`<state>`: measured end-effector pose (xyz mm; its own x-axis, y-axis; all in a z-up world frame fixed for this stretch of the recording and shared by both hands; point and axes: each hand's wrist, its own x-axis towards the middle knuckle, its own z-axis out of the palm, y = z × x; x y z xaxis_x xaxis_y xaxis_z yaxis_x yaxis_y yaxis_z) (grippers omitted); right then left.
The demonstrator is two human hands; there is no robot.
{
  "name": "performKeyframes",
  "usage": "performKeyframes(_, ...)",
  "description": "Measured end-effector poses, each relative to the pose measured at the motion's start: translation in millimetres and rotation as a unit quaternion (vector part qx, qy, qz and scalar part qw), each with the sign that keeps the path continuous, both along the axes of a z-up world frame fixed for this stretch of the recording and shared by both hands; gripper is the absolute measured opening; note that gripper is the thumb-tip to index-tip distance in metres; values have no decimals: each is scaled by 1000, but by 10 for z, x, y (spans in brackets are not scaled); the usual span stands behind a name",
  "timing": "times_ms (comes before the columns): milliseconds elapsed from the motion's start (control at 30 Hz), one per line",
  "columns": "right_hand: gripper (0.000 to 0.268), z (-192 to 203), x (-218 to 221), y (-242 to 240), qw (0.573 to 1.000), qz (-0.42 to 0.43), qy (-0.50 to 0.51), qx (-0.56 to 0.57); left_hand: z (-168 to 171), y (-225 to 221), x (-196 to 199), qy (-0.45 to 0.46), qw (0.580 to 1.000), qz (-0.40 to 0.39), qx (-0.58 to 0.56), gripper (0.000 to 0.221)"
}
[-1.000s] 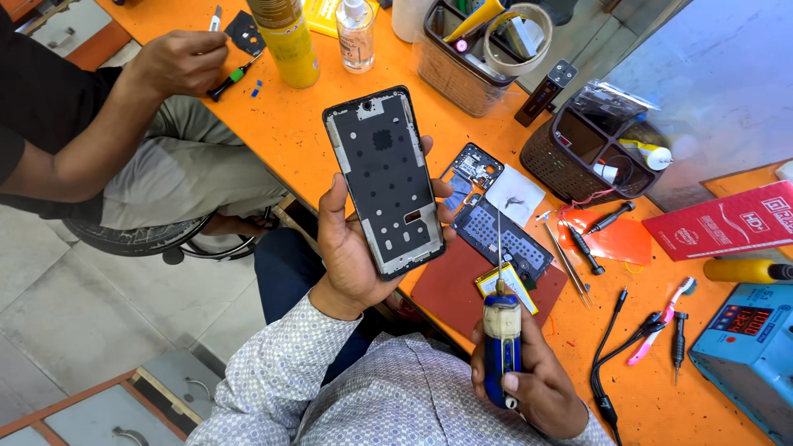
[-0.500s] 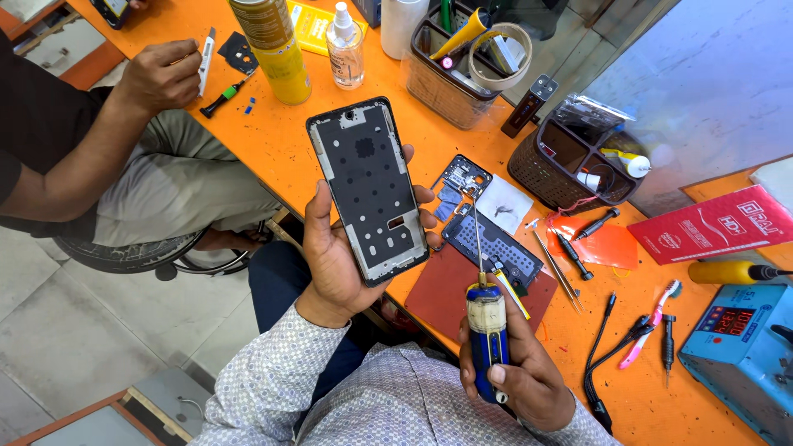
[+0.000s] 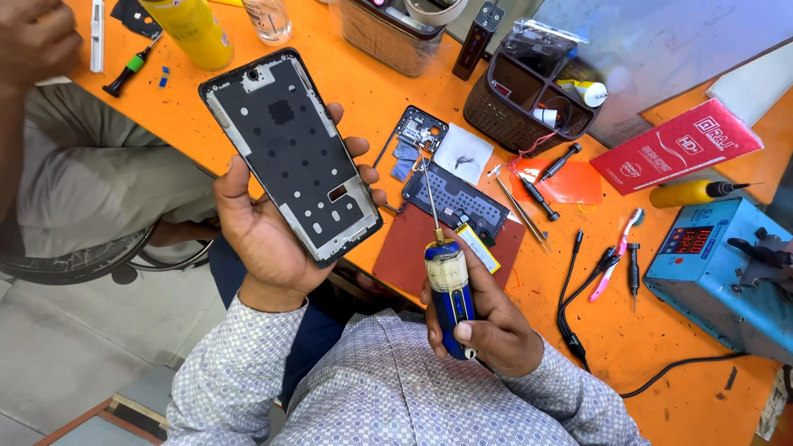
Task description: The person disassembles a mobile phone using a screwdriver, handles internal components including a battery and screen assembly, and reassembles the device by aligning and pressing parts together.
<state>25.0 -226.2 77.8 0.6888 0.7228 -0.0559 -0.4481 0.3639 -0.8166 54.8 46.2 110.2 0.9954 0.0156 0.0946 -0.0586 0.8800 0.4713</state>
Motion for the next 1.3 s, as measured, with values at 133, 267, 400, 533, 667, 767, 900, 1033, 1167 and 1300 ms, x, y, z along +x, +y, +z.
performKeyframes(133, 102, -97, -16, -114, 1000, 7, 2, 6, 15, -20, 11, -1, 1000, -6, -8, 90)
performKeyframes(267, 89, -131, -97, -349, 990, 25, -36, -134, 37, -33, -14, -7, 1000, -10, -4, 91)
performKeyframes(400, 75, -29, -72, -444, 861, -3, -392, -323, 66, -34, -34, -22, 1000, -7, 16, 88)
performKeyframes(533, 70, 104, -74, -438, 830, -24, -412, -374, 99, -33, -51, -44, 998, 3, 52, 84)
performKeyframes(667, 68, 158, -74, -397, 816, -26, -422, -393, 135, -54, -69, -53, 996, 14, 72, 83)
performKeyframes(767, 69, 196, -57, -370, 799, -15, -433, -416, 159, -58, -75, -48, 996, 14, 74, 82)
performKeyframes(900, 70, 265, -46, -334, 772, -16, -444, -454, 153, -62, -74, -56, 996, 11, 70, 78)
performKeyframes(1033, 69, 344, -59, -298, 763, -20, -461, -453, 134, -78, -74, -51, 997, 10, 63, 77)
performKeyframes(1167, 71, 392, -83, -271, 770, -1, -445, -457, 118, -95, -65, -51, 996, 19, 69, 77)
performKeyframes(1300, 73, 379, -111, -265, 775, -3, -468, -424, 102, -114, -56, -38, 997, 13, 63, 78)
